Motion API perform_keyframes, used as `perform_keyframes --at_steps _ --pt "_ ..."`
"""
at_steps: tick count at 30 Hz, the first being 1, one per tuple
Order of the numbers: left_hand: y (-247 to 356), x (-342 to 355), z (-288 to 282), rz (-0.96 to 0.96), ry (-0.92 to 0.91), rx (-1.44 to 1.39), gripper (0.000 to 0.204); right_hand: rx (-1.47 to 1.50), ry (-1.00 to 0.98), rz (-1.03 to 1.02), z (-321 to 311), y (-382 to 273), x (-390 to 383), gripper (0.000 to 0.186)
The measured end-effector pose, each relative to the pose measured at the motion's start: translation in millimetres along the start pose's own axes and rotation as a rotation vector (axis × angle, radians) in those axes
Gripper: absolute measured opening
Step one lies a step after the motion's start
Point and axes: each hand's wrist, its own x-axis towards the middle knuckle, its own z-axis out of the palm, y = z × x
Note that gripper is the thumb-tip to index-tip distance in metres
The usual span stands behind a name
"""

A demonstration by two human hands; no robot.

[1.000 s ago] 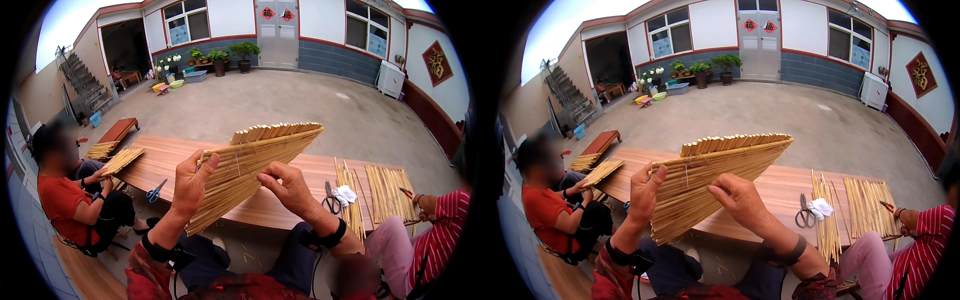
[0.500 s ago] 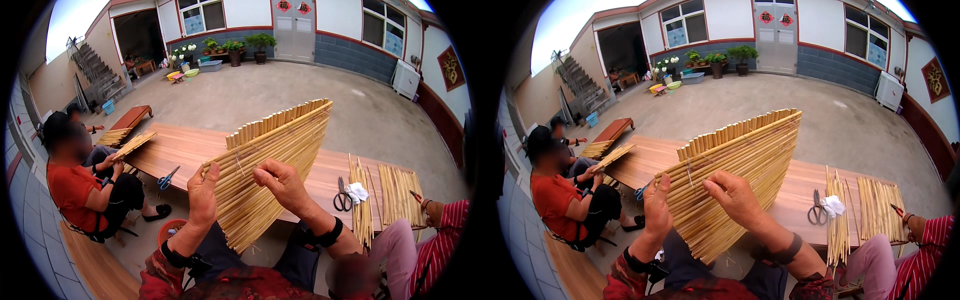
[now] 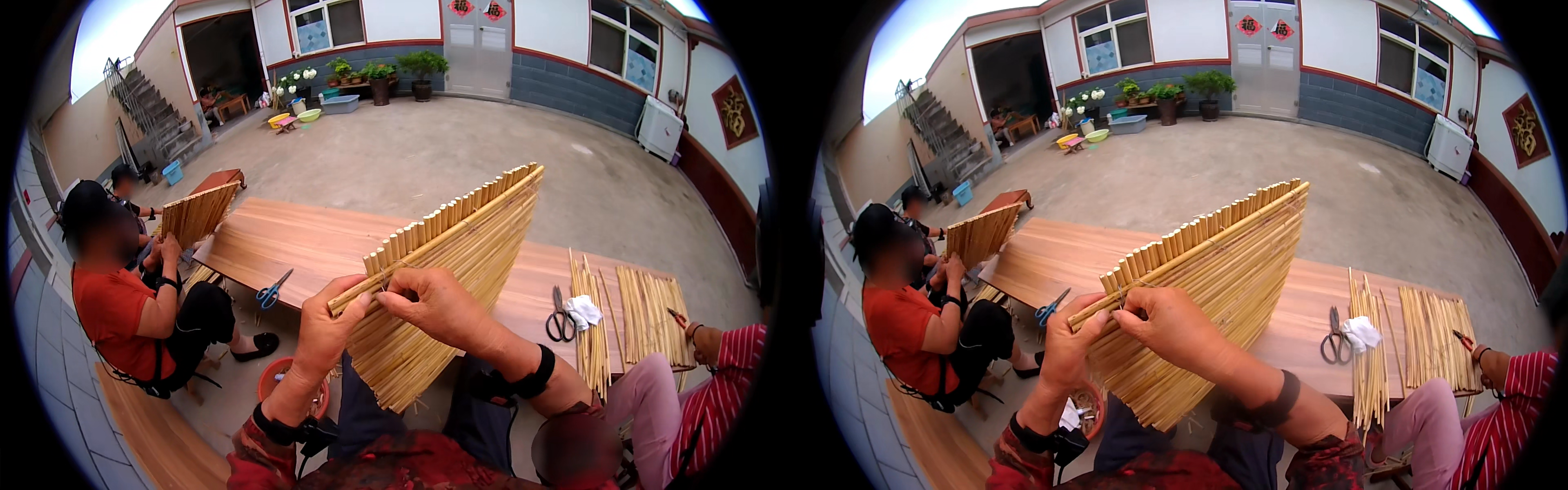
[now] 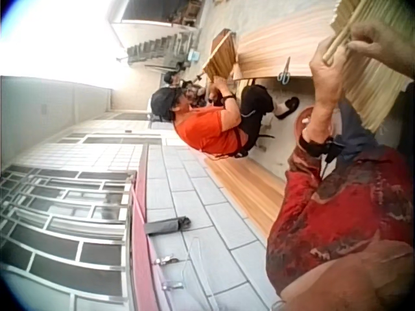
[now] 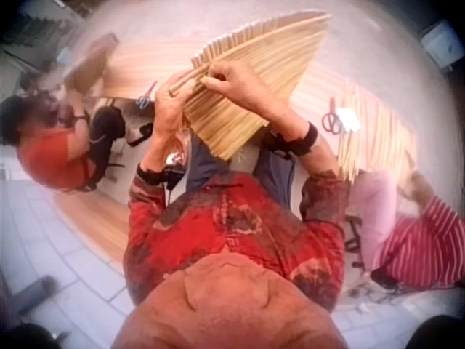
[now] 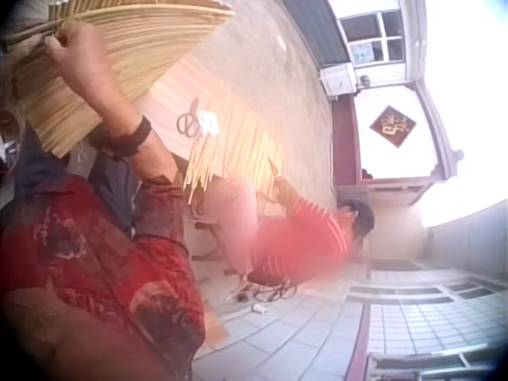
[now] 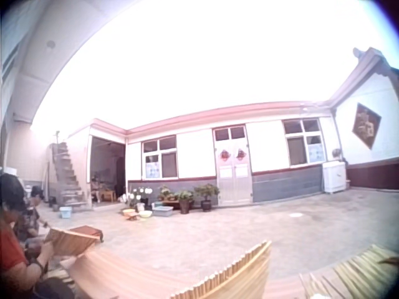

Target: The person weaves together individual stalks of straw using white string and a small metal tool to create a rectangular mat. They secure the ends with string and trim excess straw using red-handled pliers.

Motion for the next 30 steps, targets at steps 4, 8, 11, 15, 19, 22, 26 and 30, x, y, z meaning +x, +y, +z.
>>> perform_keyframes --at_steps 4,8,11,15,19,22,26,30 --pt "13 -3 0 -0.059 -0.107 0.142 0.024 -0.159 0.067 -0.041 6 4 -2 0.021" --pt "14 -9 3 0.000 -0.078 0.181 0.022 -0.201 -0.028 0.000 1 -5 -2 0.020" --pt "7 -11 9 0.064 -0.003 0.159 0.021 -0.134 -0.033 0.009 4 -5 -8 0.019" --pt "-1 -8 8 0.097 0.060 0.153 0.022 -0.114 -0.225 0.074 14 -21 -64 0.019" --pt "1 -17 8 0.151 0.083 0.142 0.023 -0.165 -0.441 0.233 -33 -38 -134 0.026" --pt "-3 -11 5 0.098 0.041 0.158 0.024 -0.391 0.226 0.321 -61 19 -135 0.011" --pt "0 -3 -2 0.058 -0.011 0.068 0.024 -0.540 0.306 -0.138 -37 16 -108 0.012" --pt "-2 -2 -5 0.012 -0.016 0.004 0.026 -0.765 0.371 -0.535 -39 19 -44 0.034"
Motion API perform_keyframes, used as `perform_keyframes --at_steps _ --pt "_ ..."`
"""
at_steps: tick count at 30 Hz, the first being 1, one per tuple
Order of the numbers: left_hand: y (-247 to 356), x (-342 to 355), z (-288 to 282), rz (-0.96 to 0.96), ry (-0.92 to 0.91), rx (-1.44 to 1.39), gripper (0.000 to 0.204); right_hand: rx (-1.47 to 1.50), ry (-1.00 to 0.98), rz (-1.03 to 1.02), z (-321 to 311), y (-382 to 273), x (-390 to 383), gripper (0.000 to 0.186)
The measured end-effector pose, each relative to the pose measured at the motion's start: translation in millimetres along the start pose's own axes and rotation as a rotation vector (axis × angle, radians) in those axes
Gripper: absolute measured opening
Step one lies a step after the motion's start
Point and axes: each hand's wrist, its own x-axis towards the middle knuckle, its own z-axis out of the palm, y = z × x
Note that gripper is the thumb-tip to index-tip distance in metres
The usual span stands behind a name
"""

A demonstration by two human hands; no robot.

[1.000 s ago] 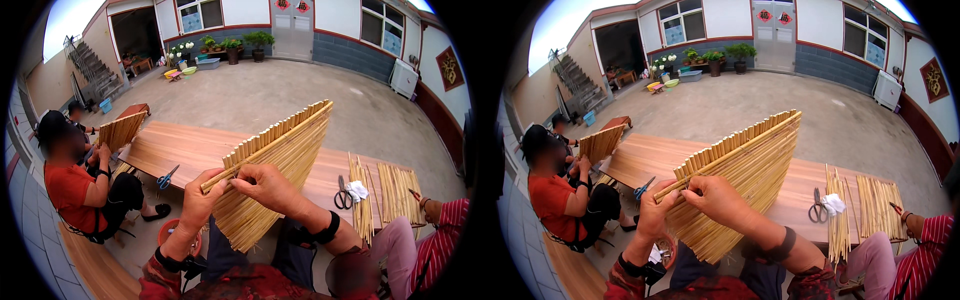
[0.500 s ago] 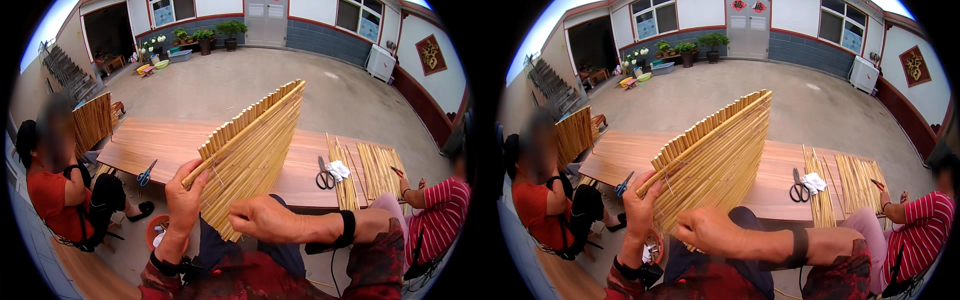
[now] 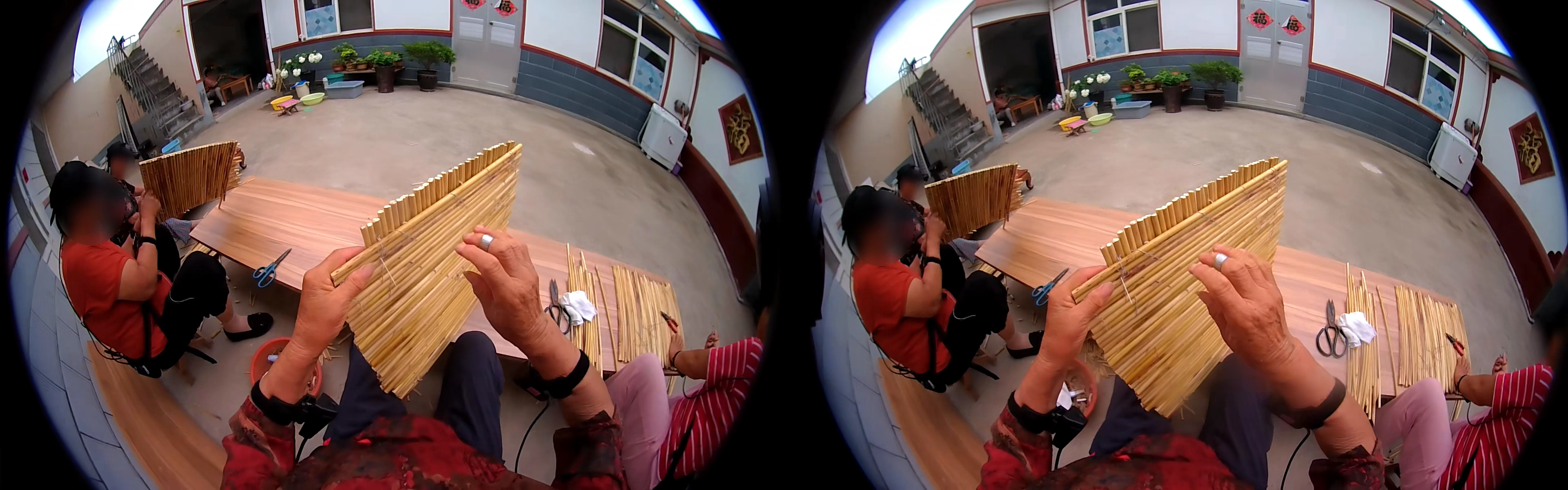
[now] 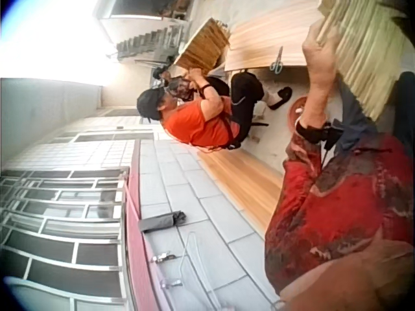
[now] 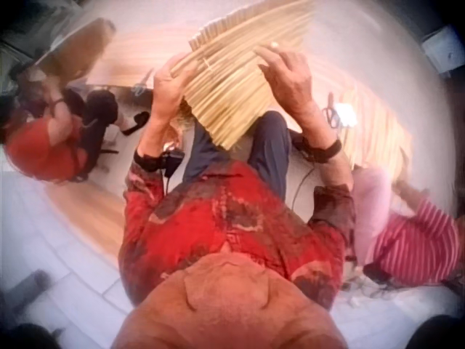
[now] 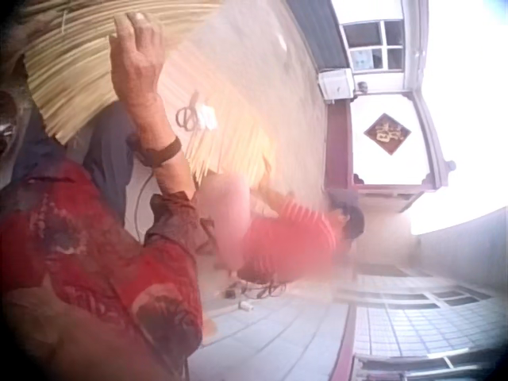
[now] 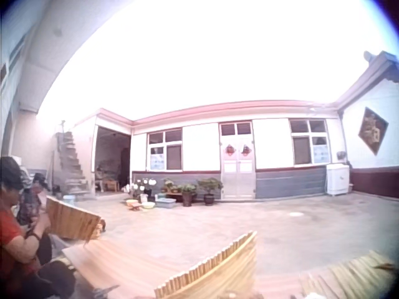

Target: The person weaves together individual stalks of straw using white string and a small metal tool to create a rectangular mat. They secure the ends with string and trim excess straw using red-handled pliers.

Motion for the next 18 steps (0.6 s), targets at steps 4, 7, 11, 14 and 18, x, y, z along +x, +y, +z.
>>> perform_keyframes --at_steps 4,7,11,14,18 --pt "-1 2 -11 -0.003 -0.071 0.024 0.028 -0.011 -0.033 -0.189 50 24 56 0.041" --pt "1 5 -20 -0.078 -0.066 -0.021 0.032 0.084 -0.017 -0.308 74 27 79 0.029" --pt "-2 11 -31 -0.095 -0.027 -0.009 0.033 0.091 0.006 -0.347 98 31 88 0.017" --pt "-8 13 -23 0.134 0.190 0.453 0.039 0.032 -0.041 -0.285 105 33 88 0.019" --pt "-5 12 -11 0.850 0.304 1.318 0.035 0.115 -0.034 -0.298 114 39 86 0.019"
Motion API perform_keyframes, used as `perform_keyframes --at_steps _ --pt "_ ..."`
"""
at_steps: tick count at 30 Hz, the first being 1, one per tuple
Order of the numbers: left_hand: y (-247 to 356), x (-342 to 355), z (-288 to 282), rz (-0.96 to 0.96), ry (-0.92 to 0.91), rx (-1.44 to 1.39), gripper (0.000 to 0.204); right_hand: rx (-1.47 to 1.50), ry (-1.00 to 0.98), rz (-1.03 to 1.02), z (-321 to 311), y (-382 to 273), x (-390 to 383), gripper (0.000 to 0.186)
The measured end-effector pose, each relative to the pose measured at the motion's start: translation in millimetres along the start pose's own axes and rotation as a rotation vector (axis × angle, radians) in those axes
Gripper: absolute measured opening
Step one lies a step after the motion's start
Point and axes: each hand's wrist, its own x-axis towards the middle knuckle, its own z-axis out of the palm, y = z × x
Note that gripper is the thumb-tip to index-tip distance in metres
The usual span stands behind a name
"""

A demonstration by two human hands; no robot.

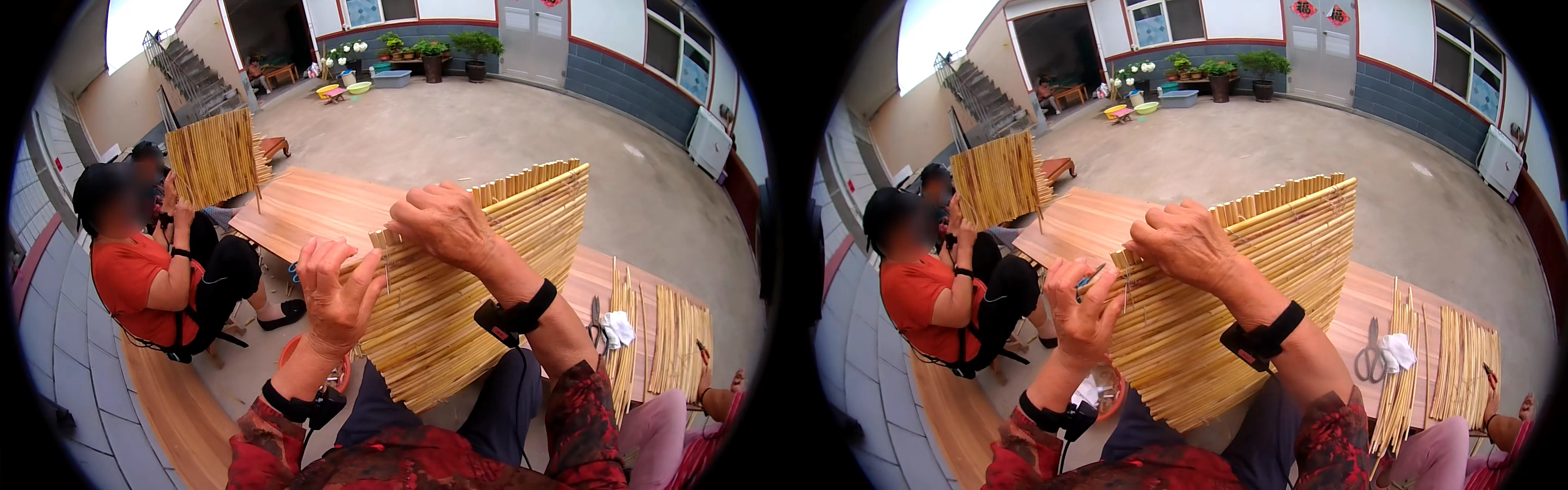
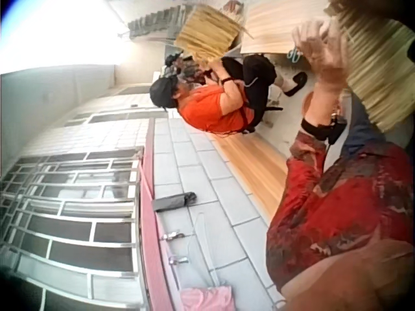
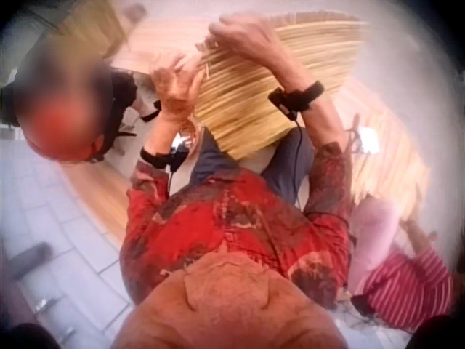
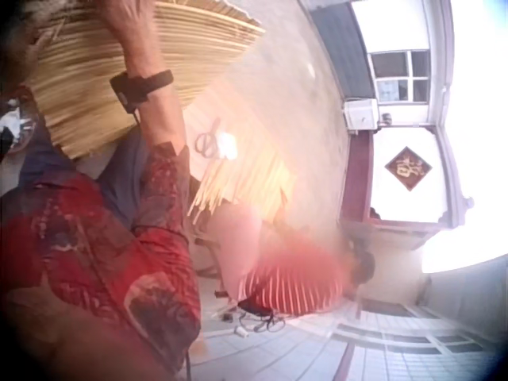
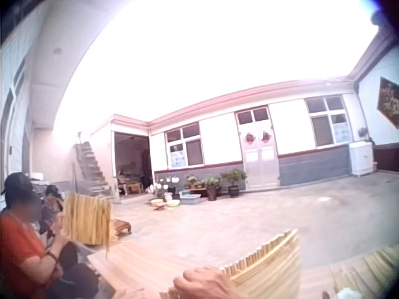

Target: The person weaves together individual stalks of straw using white string and a small metal tool to create a rectangular mat. They secure the ends with string and trim excess straw using red-handled pliers.

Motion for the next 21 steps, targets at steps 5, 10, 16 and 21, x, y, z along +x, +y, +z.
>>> perform_keyframes --at_steps 5,10,16,21 --pt "-7 -6 14 0.145 -0.023 0.050 0.017 -0.008 -0.003 -0.007 8 9 -3 0.021" --pt "-11 -4 22 0.211 -0.048 0.029 0.019 0.069 0.010 0.028 15 14 -7 0.023" --pt "-18 1 24 0.363 -0.125 0.051 0.018 0.076 0.007 0.022 24 17 -10 0.017" --pt "-26 14 19 0.506 -0.221 -0.034 0.022 0.037 0.016 0.052 20 11 -9 0.018"
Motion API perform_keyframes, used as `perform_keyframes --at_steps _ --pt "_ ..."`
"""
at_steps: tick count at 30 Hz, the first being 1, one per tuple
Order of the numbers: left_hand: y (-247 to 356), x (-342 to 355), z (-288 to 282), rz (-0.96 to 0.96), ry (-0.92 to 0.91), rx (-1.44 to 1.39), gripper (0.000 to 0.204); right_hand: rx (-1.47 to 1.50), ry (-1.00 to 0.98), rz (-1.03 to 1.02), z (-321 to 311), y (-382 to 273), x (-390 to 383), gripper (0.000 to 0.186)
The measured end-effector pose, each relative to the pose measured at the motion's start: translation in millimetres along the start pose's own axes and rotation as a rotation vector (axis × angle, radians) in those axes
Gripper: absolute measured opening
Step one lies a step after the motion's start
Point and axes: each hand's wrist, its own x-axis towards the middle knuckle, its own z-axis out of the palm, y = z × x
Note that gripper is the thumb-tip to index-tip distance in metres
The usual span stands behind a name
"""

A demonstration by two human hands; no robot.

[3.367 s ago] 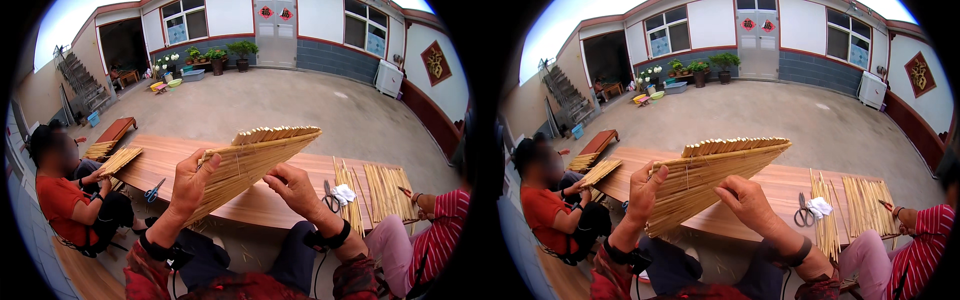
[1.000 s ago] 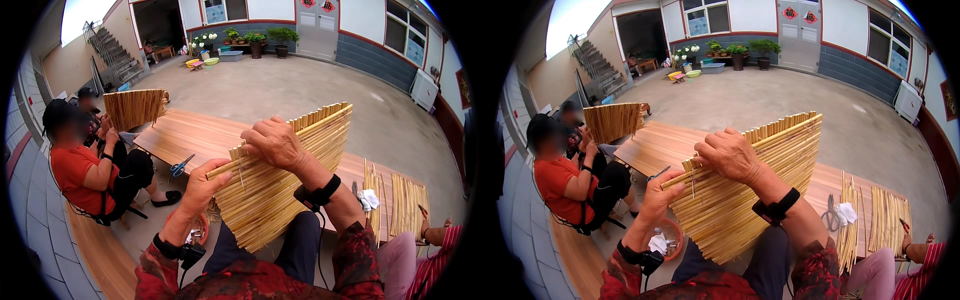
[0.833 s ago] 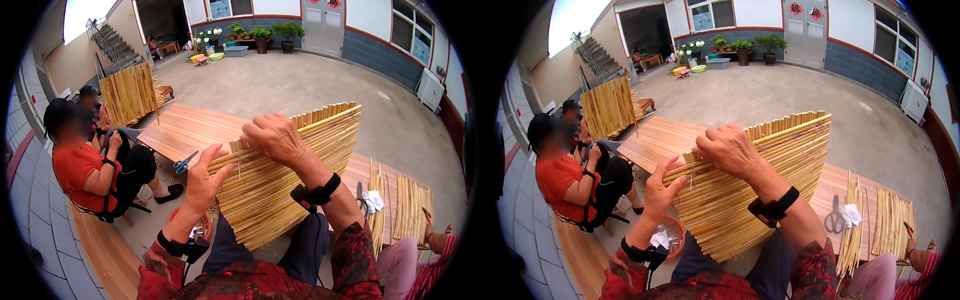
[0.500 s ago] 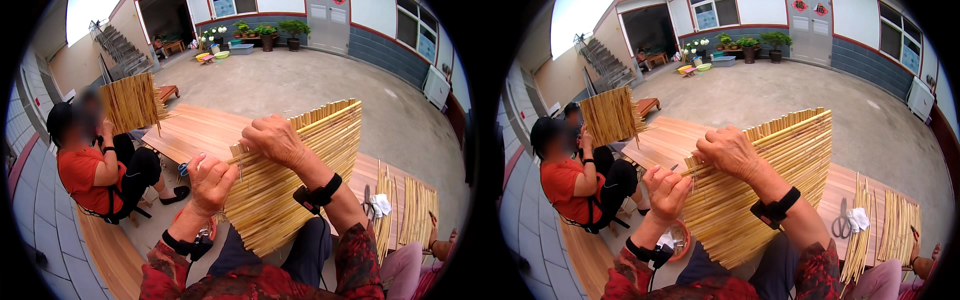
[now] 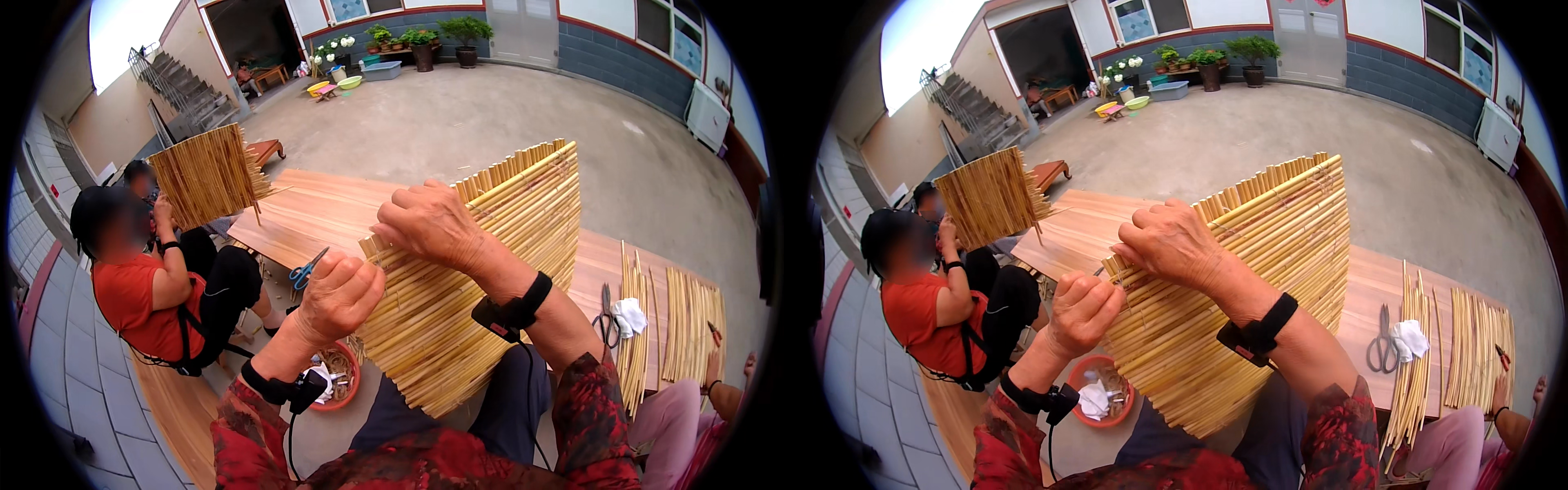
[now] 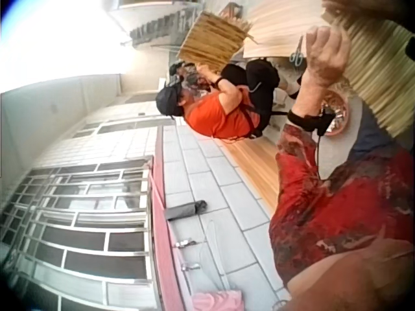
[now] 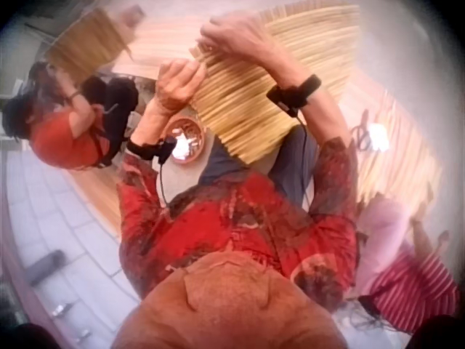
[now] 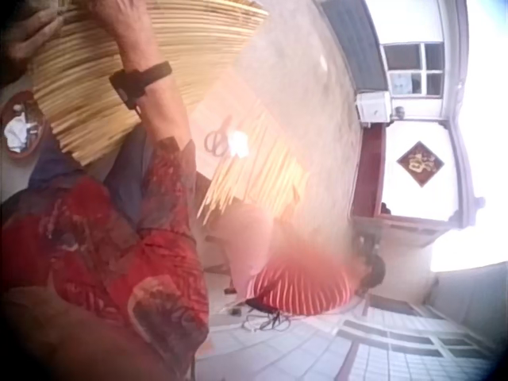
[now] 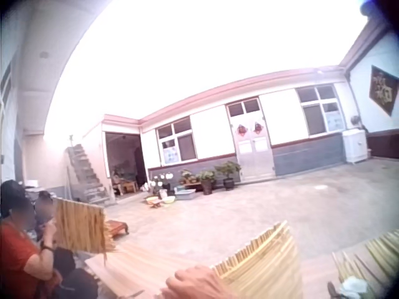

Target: The person weaves together individual stalks of straw using white string and a small metal tool to create a rectangular mat. They secure the ends with string and trim excess straw using red-handled pliers.

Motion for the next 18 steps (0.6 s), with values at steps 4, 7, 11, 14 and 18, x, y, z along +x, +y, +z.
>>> perform_keyframes --at_steps 4,7,11,14,18 --pt "2 7 -10 0.138 -0.012 -0.051 0.023 0.034 0.031 -0.001 -6 -8 -4 0.018" --pt "2 1 -22 0.186 -0.069 -0.082 0.024 0.058 0.006 -0.051 10 -15 -2 0.018" --pt "12 33 -57 0.296 -0.058 -0.157 0.017 -0.075 -0.014 -0.015 36 1 -3 0.023" --pt "-10 3 -85 -0.059 -0.028 -0.136 0.008 -0.003 0.006 -0.065 32 -3 1 0.023" --pt "-3 -64 -89 -0.941 0.566 -0.720 0.013 0.049 -0.017 0.002 45 1 6 0.025"
